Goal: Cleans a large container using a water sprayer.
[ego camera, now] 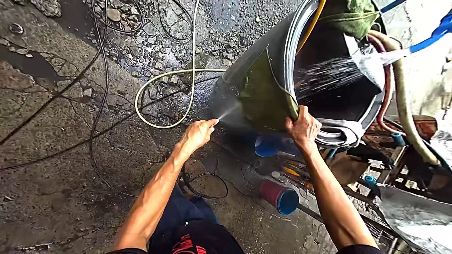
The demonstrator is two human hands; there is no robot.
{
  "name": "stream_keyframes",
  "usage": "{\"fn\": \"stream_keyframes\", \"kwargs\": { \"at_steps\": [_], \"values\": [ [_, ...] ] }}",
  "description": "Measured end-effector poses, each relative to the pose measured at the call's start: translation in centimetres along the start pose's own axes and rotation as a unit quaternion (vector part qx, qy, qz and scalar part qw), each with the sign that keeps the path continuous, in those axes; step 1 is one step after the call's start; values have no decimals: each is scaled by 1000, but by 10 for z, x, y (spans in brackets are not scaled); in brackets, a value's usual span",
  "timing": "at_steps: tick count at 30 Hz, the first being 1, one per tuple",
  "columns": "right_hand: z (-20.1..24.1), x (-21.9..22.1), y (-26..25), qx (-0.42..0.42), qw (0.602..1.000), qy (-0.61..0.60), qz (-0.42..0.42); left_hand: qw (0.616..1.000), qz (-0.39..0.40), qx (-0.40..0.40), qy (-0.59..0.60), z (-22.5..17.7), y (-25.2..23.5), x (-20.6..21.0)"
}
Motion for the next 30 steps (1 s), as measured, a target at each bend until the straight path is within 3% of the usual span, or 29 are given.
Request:
{"fn": "stream_keyframes", "kwargs": {
  "at_steps": [2, 6, 9, 13, 16, 19, 23, 27, 30],
  "values": [
    [0, 0, 1, 1, 1000, -3, -6, 999, -37, 21, 12, -7, -2, -10],
    [1, -3, 4, 2, 1000, 4, -2, 1000, -9, 14, -5, -4, -8, -7],
    [0, -2, 2, 12, 1000, 8, 0, 998, -54, 23, 1, -16, -6, -29],
    [-1, -2, 3, 17, 1000, 9, 3, 999, 8, 9, -32, -4, -24, -15],
    [-2, -1, 2, 18, 1000, 15, 1, 999, -27, 30, -11, -11, -26, -26],
    [-3, 0, 6, 19, 1000, 15, -2, 999, 22, 32, -11, -10, -25, -7],
    [-2, 0, 0, 22, 1000, 14, -13, 997, 4, 78, 20, -46, -8, -8],
    [0, 0, -2, 26, 1000, 11, -1, 991, 85, 99, 41, -59, -4, 16],
    [-1, 0, 3, 18, 1000, 15, -9, 994, -23, 93, 55, -56, -1, -32]
  ]
}}
Point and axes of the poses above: each hand's wrist, its own y-axis away from the middle knuckle, its own x-axis out of the palm, z = x × y, the point moved 10 cm from there along -y, towards the middle knuckle, and after that the axes turned 3 degrees about -x, right-handed, at the moved point
